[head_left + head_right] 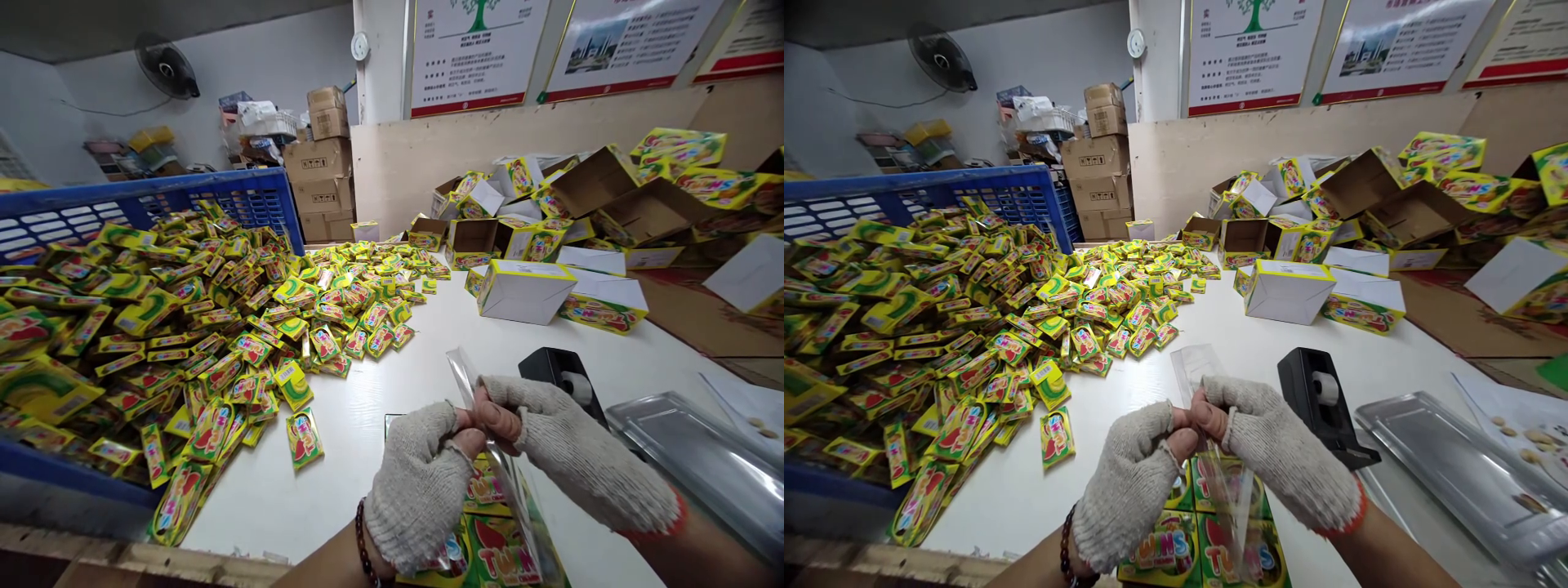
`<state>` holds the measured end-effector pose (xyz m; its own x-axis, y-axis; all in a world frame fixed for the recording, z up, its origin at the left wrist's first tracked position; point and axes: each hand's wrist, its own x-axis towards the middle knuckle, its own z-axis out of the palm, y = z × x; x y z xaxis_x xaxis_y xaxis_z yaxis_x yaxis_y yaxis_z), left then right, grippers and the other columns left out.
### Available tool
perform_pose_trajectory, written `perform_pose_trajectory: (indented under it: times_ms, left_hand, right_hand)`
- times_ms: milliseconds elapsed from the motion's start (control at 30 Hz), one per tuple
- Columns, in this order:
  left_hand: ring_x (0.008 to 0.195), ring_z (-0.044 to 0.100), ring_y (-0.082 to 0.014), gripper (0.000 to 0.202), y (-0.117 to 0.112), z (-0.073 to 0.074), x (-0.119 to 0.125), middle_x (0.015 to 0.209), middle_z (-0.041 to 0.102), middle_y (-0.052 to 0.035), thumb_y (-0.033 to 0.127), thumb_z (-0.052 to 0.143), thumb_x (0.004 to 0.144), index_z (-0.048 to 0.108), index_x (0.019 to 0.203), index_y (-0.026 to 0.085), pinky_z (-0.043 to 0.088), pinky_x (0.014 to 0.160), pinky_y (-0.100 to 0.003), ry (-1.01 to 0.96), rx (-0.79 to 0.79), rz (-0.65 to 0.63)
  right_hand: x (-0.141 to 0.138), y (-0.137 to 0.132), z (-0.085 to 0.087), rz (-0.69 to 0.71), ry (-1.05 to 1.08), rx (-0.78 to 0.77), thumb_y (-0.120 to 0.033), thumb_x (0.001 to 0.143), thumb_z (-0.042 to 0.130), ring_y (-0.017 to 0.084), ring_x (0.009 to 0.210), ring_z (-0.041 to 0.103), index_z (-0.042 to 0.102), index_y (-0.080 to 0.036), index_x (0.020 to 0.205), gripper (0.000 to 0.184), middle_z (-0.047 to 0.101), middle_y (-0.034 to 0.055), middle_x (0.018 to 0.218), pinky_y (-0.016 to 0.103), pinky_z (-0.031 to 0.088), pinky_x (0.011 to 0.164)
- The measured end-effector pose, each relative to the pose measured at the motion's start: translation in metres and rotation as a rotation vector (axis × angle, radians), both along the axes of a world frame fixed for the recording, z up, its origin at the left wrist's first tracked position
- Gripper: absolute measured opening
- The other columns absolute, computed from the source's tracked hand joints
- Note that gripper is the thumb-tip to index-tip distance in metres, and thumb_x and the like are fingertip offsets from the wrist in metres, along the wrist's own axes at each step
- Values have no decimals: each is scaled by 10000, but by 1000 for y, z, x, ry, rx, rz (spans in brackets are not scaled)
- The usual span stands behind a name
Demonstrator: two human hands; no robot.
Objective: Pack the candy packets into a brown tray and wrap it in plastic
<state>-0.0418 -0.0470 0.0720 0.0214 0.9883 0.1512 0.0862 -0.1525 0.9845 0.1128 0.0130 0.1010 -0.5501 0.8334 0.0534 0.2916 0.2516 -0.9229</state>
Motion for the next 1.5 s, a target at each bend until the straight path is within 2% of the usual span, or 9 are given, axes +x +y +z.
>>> perform_pose_trajectory:
  times_ms: [133, 267, 367, 600, 767, 867, 1067, 1233, 1500]
  left_hand:
    - [833, 658, -182, 237, 1, 1, 0, 899, 754, -64, 349, 577, 865, 721, 891, 163, 504, 770, -269, -90, 4, -17]
    - [799, 684, -187, 221, 0, 3, 0, 879, 767, -74, 356, 666, 813, 706, 885, 151, 530, 728, -265, -196, -33, -47]
    - [757, 675, -181, 213, 0, 4, 0, 831, 762, -71, 341, 701, 787, 717, 861, 142, 530, 691, -258, -170, -38, -17]
    - [761, 664, -166, 232, -1, 1, -2, 849, 759, -67, 349, 664, 838, 737, 912, 141, 529, 703, -251, -161, -20, -34]
    - [780, 638, -165, 286, 1, 1, -5, 833, 733, -60, 408, 639, 862, 738, 899, 142, 516, 744, -262, -165, -12, -48]
    - [742, 607, -157, 348, 3, 2, -6, 810, 719, -59, 463, 634, 861, 743, 890, 134, 502, 718, -265, -181, -31, -72]
    - [780, 626, -177, 316, 2, 5, -3, 816, 724, -55, 434, 637, 854, 750, 906, 143, 500, 735, -279, -105, -62, -73]
    - [798, 640, -179, 262, 1, 4, 0, 831, 730, -50, 372, 611, 857, 755, 906, 158, 503, 755, -276, -76, -37, -77]
    - [749, 596, -165, 263, 2, 6, 1, 811, 715, -49, 378, 608, 839, 742, 870, 154, 479, 704, -265, -77, -62, -69]
  right_hand:
    - [-3, 0, 1, -13, -18, 7, -729, 820, 604, 109, 568, 392, 530, -183, 615, 588, 467, -11, 613, 245, 335, 509]
    - [-3, -2, -1, 1, -19, -51, -680, 833, 628, 123, 630, 442, 590, -171, 671, 536, 513, 1, 669, 249, 364, 551]
    - [-2, -4, -2, 14, 8, -84, -643, 851, 633, 125, 648, 445, 596, -171, 699, 498, 522, 4, 703, 252, 357, 557]
    - [-4, -4, -1, -8, -44, -18, -663, 852, 606, 114, 592, 403, 528, -185, 644, 527, 454, -19, 639, 253, 326, 529]
    - [-3, -3, -5, -34, -58, 52, -585, 889, 592, 152, 697, 519, 607, -184, 709, 440, 573, 15, 723, 256, 408, 603]
    - [-2, -3, -5, -61, -58, 78, -566, 887, 607, 163, 717, 545, 630, -190, 726, 409, 617, 26, 743, 261, 443, 633]
    - [1, -4, 2, -21, -16, 53, -715, 814, 612, 135, 609, 481, 645, -189, 715, 536, 583, 13, 670, 248, 407, 546]
    - [4, -3, 1, -38, -26, 78, -696, 823, 616, 120, 585, 431, 598, -187, 659, 535, 520, -5, 629, 240, 375, 525]
    - [5, -3, -1, -32, -20, 39, -696, 825, 605, 118, 585, 411, 580, -187, 664, 534, 494, -10, 632, 241, 367, 526]
